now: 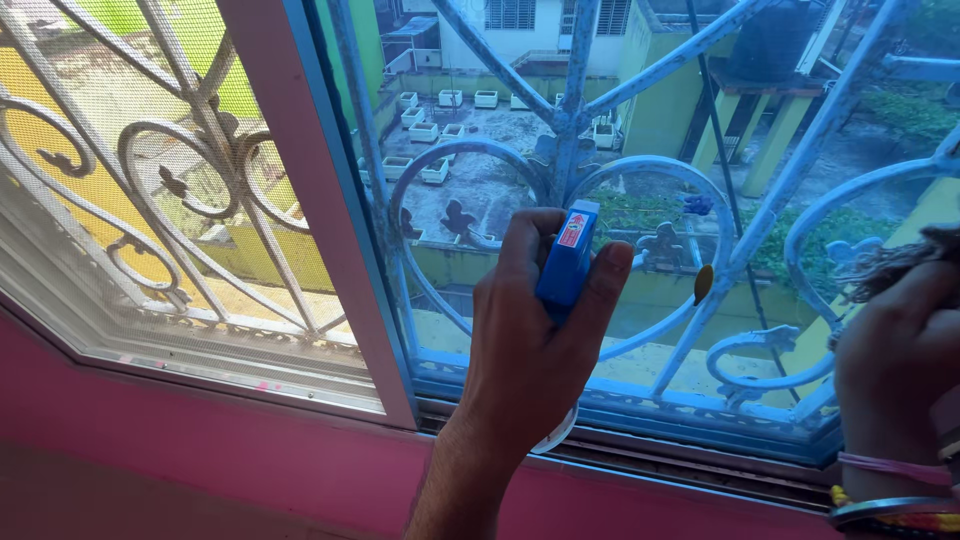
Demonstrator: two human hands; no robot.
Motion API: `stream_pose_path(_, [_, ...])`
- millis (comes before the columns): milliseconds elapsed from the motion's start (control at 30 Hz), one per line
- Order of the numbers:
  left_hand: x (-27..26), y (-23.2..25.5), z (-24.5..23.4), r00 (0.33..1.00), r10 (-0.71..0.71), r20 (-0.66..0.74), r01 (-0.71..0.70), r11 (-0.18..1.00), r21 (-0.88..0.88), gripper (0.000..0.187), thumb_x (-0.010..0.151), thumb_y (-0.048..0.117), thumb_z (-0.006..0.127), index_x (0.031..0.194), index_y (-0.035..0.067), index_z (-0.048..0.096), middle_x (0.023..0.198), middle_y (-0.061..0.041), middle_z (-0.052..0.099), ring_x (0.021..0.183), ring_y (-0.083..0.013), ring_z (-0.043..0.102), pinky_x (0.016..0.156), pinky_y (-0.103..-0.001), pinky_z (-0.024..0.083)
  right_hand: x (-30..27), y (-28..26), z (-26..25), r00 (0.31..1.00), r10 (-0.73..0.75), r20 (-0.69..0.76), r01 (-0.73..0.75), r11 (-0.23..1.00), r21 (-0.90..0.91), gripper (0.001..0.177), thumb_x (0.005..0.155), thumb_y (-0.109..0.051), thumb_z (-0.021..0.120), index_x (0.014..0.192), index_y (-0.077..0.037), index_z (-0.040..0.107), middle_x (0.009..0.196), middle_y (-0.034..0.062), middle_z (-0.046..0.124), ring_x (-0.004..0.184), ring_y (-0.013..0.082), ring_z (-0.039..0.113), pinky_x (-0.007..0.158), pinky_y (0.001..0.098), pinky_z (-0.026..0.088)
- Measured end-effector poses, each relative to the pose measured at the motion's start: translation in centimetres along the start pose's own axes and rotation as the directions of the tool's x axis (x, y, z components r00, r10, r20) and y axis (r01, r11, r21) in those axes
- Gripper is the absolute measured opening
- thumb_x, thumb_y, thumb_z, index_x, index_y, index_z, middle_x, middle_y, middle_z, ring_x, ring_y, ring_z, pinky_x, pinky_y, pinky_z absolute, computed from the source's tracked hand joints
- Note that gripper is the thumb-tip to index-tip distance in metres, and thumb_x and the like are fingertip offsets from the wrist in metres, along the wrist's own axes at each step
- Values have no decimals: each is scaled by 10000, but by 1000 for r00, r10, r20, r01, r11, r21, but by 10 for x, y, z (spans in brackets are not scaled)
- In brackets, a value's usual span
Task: The person cleans a window pane by spraying a cleaning solution from a blue bottle and wiping the surface with a cloth. The person systematically covers the glass area, moving the cloth in circular and vertical motions to remove dirt and streaks.
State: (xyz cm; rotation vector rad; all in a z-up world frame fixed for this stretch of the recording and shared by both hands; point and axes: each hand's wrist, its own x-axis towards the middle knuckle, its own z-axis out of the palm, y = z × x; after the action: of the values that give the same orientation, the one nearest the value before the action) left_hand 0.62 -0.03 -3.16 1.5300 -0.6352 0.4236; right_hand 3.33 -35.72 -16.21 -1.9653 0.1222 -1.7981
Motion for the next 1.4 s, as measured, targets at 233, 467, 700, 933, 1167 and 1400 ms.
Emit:
stream_pose_path(233, [-1,-9,-15,990,120,-70,-114,990,79,264,1028,294,673,1086,51,589,716,-18,644,644,-55,583,557,-279,475,-4,14,0,999,-14,-35,11,996,-92,350,1225,-1,349,1233,121,677,966,165,727,868,218,739,715,297,560])
stream_pose_path(467, [3,-11,-51,963,77,-260,-9,967,254,197,993,264,679,1008,67,676,641,-17,662,566,-71,628,511,-283,490,2,-12,7,996,-60,-60,55,996,-68,315,1177,63,330,1220,116,638,1015,159,692,872,203,692,768,293,540])
stream_pose_path(700, [6,-31,-84,884,359,-300,-236,895,378,173,1078,193,660,1092,21,651,914,-90,702,829,-126,694,735,-277,560,18,-95,17,999,20,-37,-9,960,279,519,1013,156,337,1521,63,394,1368,205,506,1029,244,486,910,327,425])
stream_pose_path(933, [20,-45,-117,956,151,-251,-105,976,190,208,1048,222,623,1044,15,641,847,-57,719,833,-132,744,746,-277,578,9,-158,31,981,-184,57,158,940,302,575,1055,182,379,1602,16,319,1689,187,251,1507,262,442,1328,354,360])
stream_pose_path(1167, [29,-53,-128,976,127,-177,-88,973,212,234,1036,247,627,1009,15,646,841,-70,729,818,-134,754,724,-285,585,1,-174,40,983,-174,59,163,974,159,560,1052,177,428,1589,31,364,1693,222,237,1613,334,312,1340,371,317])
stream_pose_path(1400, [22,-46,-116,977,45,-208,10,967,256,211,985,251,650,1003,41,664,793,-71,756,746,-121,738,674,-286,571,-14,-191,59,979,-184,93,177,981,73,526,1046,102,483,1565,24,455,1672,267,330,1603,412,286,1344,448,188])
